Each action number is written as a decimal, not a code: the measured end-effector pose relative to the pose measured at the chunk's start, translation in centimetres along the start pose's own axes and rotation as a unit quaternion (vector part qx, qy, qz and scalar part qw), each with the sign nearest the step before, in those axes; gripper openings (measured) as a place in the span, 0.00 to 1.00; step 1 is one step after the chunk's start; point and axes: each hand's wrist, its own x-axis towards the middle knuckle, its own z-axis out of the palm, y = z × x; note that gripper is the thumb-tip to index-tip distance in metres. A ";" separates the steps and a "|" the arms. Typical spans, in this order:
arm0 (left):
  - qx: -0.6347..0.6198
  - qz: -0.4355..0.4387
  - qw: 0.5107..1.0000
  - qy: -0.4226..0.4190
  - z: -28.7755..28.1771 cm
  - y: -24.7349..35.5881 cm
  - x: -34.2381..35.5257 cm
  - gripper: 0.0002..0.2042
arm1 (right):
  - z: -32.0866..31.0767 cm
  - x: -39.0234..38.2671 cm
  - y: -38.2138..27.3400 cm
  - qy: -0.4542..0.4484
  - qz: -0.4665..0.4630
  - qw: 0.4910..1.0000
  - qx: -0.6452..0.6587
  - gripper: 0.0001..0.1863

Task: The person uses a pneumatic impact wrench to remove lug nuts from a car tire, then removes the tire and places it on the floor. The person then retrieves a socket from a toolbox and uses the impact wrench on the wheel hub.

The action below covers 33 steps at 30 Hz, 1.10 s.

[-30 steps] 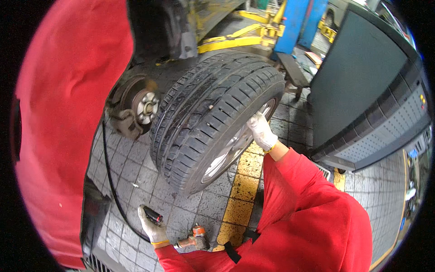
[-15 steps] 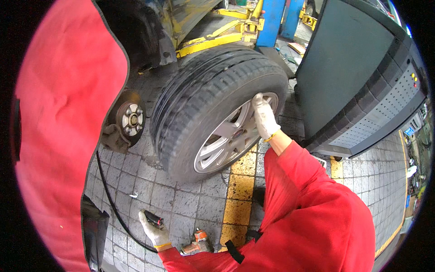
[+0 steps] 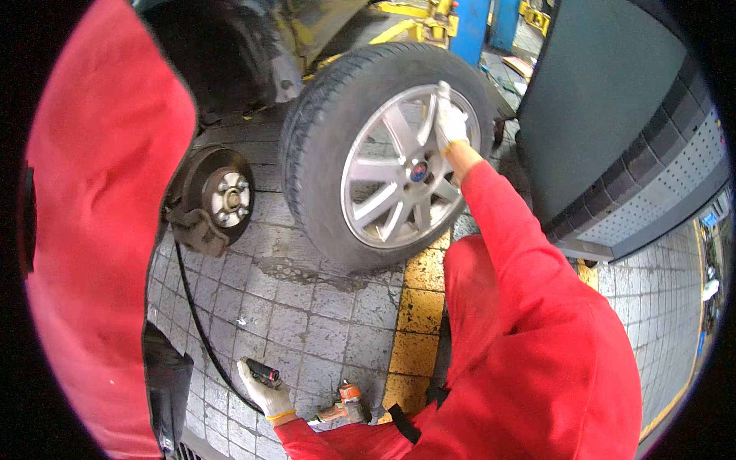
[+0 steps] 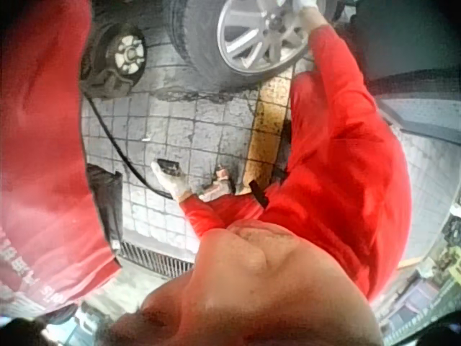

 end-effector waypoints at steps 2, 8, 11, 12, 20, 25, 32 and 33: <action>0.018 -0.015 0.999 -0.034 -2.7 -0.9 2.0 0.32 | 0.2 3.1 1.2 0.014 -0.002 0.999 -0.039 0.63; 0.061 0.026 0.996 0.054 1.5 0.3 -2.8 0.31 | 0.5 7.8 2.9 0.034 0.043 0.998 -0.033 0.64; 0.101 0.035 0.992 0.070 3.0 0.6 -3.5 0.33 | -1.0 8.9 2.4 0.035 0.040 0.996 -0.073 0.65; 0.079 0.047 0.993 0.078 3.6 1.1 -3.7 0.32 | -0.8 9.4 2.7 0.043 0.040 0.994 -0.096 0.66; 0.057 0.092 0.989 0.099 5.9 2.5 -6.1 0.22 | 2.6 17.1 5.6 0.028 0.061 0.991 -0.119 0.67; 0.045 0.117 0.990 0.068 2.6 1.6 -4.8 0.18 | 3.7 25.3 9.9 -0.046 -0.010 0.992 -0.120 0.50; 0.041 0.039 0.991 0.118 4.9 0.7 -8.7 0.18 | 10.7 25.7 12.4 -0.203 -0.045 0.834 -0.510 0.46; 0.039 0.027 0.993 0.111 5.5 0.1 -8.8 0.18 | 10.4 25.2 14.4 -0.081 -0.153 0.793 -0.584 0.50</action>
